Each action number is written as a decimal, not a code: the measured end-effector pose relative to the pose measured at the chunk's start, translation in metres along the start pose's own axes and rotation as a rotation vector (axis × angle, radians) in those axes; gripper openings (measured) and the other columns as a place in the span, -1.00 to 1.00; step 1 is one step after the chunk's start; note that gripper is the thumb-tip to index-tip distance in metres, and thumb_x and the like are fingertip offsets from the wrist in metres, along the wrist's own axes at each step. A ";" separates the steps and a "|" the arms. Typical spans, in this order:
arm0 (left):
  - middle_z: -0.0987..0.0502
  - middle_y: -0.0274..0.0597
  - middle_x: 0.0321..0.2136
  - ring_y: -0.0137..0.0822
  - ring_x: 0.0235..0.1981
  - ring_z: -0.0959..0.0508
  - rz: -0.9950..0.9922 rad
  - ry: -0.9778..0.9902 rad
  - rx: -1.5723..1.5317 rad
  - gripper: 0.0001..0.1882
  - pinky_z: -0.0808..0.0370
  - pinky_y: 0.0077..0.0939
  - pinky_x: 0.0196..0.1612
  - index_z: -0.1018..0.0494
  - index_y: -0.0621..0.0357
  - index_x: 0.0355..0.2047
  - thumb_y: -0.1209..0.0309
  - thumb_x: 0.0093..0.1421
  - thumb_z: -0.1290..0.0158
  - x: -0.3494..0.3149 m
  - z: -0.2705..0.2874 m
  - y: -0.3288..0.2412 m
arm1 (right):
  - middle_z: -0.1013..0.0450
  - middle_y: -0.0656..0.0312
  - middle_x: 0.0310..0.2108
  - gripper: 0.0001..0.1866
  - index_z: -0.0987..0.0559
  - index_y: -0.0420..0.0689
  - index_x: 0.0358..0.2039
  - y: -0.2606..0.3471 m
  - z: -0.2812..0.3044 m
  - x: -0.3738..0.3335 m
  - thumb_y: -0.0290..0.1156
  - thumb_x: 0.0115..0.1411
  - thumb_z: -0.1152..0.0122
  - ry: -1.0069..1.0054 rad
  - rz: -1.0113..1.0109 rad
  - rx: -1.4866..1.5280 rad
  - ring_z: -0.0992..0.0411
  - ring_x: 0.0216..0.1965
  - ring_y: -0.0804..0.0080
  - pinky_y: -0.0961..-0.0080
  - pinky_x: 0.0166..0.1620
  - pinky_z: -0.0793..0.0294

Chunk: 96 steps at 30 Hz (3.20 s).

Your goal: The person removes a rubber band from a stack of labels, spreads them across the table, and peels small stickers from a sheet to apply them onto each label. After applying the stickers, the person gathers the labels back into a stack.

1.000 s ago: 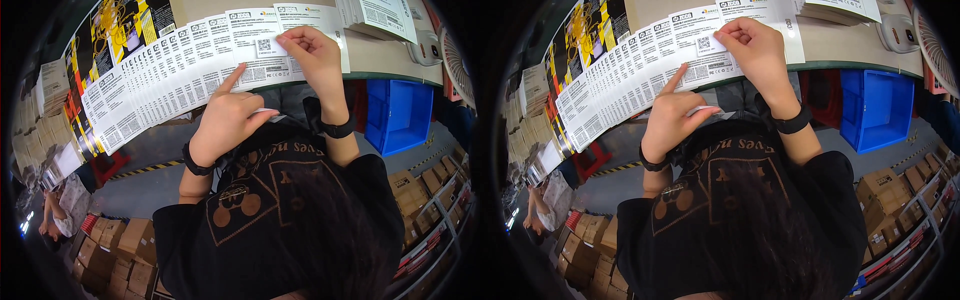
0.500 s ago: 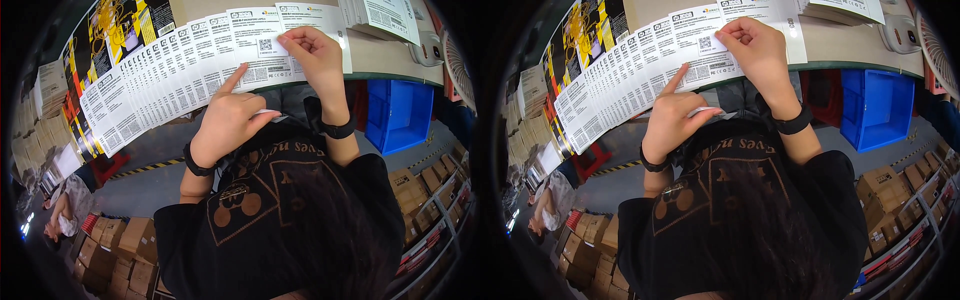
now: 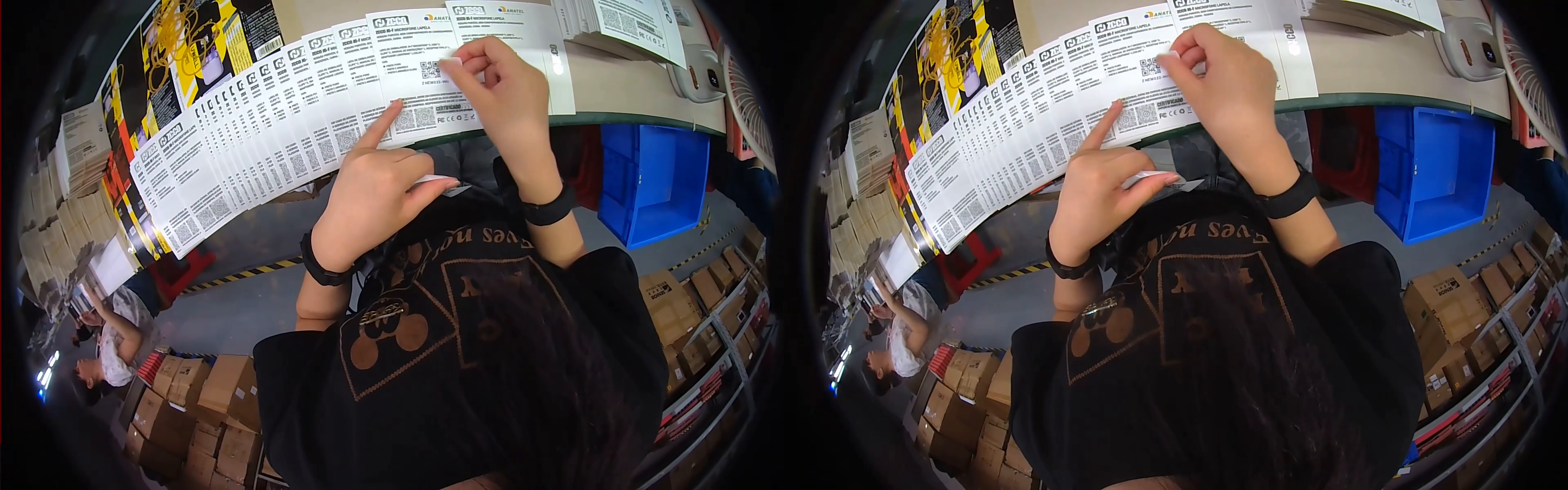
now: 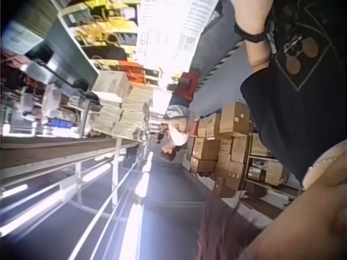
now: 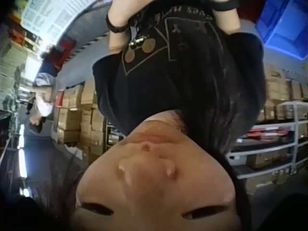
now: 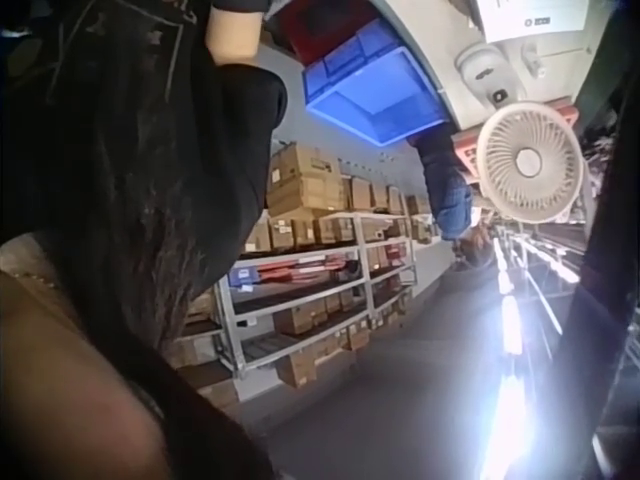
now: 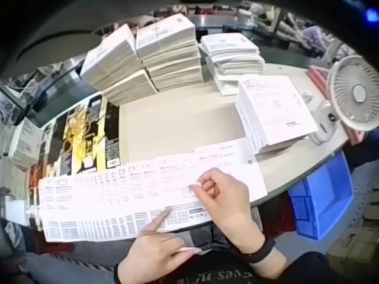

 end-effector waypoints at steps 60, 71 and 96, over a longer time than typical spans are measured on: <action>-0.34 -0.21 -0.79 -0.19 -0.68 -0.40 -0.052 -0.004 0.171 -0.75 -0.10 -0.09 0.20 -0.34 0.20 -0.71 0.38 -0.06 -0.15 -0.011 0.013 -0.025 | -0.16 0.14 0.15 -0.36 -0.11 -0.03 0.20 0.029 -0.005 -0.038 -0.18 0.14 -0.03 0.219 0.564 -0.551 -0.02 0.23 0.27 0.11 0.25 0.23; -0.39 -0.12 -0.76 -0.14 -0.59 -0.47 0.001 0.181 0.228 -0.75 -0.02 -0.17 0.23 -0.37 0.21 -0.70 0.35 0.01 -0.08 0.004 -0.027 -0.020 | -0.21 0.09 0.11 -0.32 -0.09 -0.17 0.18 0.019 0.006 -0.041 -0.17 0.13 -0.05 0.173 0.490 -0.652 -0.01 0.23 0.22 0.09 0.25 0.28; -0.45 -0.31 -0.67 -0.51 -0.63 -0.41 0.108 -0.565 -0.299 -0.95 -0.16 -0.15 0.18 -0.48 0.30 -0.48 0.62 -0.01 -0.05 -0.007 0.017 -0.030 | -0.48 0.27 -0.47 -0.90 -0.53 -0.26 -0.45 0.027 0.022 -0.056 -0.56 -0.05 -0.24 0.397 0.062 0.313 -0.39 -0.39 0.62 0.72 -0.29 -0.34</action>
Point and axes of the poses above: each hand's wrist, its own x-axis towards the middle knuckle, its own z-axis out of the back of the hand, y = z × x, the point moved 4 cm from there along x, towards the middle knuckle
